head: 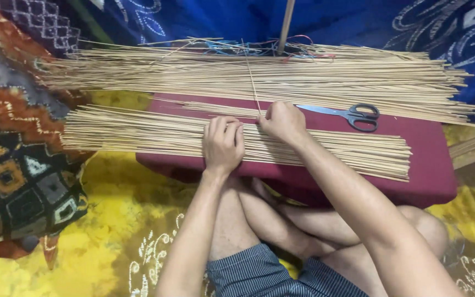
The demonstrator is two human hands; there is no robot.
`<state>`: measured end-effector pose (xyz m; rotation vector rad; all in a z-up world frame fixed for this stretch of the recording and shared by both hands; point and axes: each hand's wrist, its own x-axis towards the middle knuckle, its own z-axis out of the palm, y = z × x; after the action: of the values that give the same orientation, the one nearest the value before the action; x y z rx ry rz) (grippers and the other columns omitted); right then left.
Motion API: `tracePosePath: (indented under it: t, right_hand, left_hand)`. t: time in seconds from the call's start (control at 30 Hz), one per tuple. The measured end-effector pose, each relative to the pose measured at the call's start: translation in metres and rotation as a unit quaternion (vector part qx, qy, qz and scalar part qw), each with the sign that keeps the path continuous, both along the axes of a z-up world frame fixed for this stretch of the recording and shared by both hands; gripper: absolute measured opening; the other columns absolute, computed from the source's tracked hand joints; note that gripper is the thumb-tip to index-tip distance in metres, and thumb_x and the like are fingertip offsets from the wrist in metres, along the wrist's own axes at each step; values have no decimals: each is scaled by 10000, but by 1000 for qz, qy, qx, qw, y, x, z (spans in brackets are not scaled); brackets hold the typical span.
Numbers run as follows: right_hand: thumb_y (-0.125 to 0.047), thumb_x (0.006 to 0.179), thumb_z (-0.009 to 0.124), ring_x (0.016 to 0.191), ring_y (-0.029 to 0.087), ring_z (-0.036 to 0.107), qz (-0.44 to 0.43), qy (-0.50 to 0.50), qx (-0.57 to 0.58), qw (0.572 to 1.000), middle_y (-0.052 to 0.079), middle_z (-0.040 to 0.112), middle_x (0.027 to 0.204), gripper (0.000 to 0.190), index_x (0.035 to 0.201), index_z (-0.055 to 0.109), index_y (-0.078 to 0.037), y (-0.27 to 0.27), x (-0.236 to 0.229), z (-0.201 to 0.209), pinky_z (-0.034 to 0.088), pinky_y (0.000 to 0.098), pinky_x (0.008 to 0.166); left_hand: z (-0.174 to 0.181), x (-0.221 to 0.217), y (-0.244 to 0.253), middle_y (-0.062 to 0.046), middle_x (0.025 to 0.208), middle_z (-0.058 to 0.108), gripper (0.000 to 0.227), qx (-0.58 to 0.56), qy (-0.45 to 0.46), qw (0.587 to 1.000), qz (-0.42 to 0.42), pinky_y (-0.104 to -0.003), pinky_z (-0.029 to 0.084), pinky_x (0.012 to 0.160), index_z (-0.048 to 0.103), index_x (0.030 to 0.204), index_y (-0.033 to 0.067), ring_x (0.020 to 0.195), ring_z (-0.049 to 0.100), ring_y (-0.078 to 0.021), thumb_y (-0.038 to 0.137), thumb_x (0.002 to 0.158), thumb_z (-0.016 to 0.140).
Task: Sorting and cutting thin wooden sticks to a uniform length using scissors while sitting on the floor.
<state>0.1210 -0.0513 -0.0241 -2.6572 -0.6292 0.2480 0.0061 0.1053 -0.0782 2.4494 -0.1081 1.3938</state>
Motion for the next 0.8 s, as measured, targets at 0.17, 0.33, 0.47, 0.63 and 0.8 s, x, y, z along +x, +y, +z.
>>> tracePosePath:
  t: [0.17, 0.33, 0.47, 0.63, 0.8]
  right_hand:
    - [-382, 847, 687, 873, 506, 731, 3, -43, 3, 999, 232, 740, 835, 289, 875, 804, -119, 9, 15, -33, 576, 572, 731]
    - [-261, 882, 674, 918, 463, 729, 64, -68, 30, 995, 190, 743, 867, 221, 971, 784, -92, -21, 24, -26, 564, 556, 744]
    - [-251, 850, 752, 912, 317, 709, 165, -262, -87, 947, 75, 723, 858, 116, 924, 796, -173, -49, 38, -20, 523, 452, 779]
    - [-316, 836, 759, 908, 239, 681, 179, -342, -132, 913, 14, 712, 850, 73, 869, 800, -266, -62, 44, -18, 465, 389, 788]
    - [-276, 845, 797, 866, 243, 694, 156, -302, -107, 934, 8, 693, 799, 84, 893, 795, -207, -65, 52, -7, 453, 386, 740]
  left_hand:
    - [0, 0, 2, 2, 945, 611, 74, -15, 6, 1000, 0, -383, 481, 796, 684, 912, 133, 939, 634, -239, 152, 959, 631]
    - [3, -1, 0, -4, 936, 607, 75, -18, 2, 1000, -5, -376, 482, 775, 685, 907, 121, 932, 632, -243, 132, 955, 629]
    - [1, 0, 0, 1, 934, 607, 76, -20, 4, 1000, -8, -370, 484, 771, 683, 901, 123, 926, 629, -236, 135, 953, 629]
    - [2, -1, 0, -4, 931, 611, 67, -19, 7, 1000, -6, -374, 486, 770, 684, 898, 117, 924, 628, -240, 126, 943, 635]
    - [1, -1, 0, -4, 931, 612, 73, -19, 13, 1000, -10, -369, 486, 778, 687, 897, 117, 917, 632, -238, 126, 944, 632]
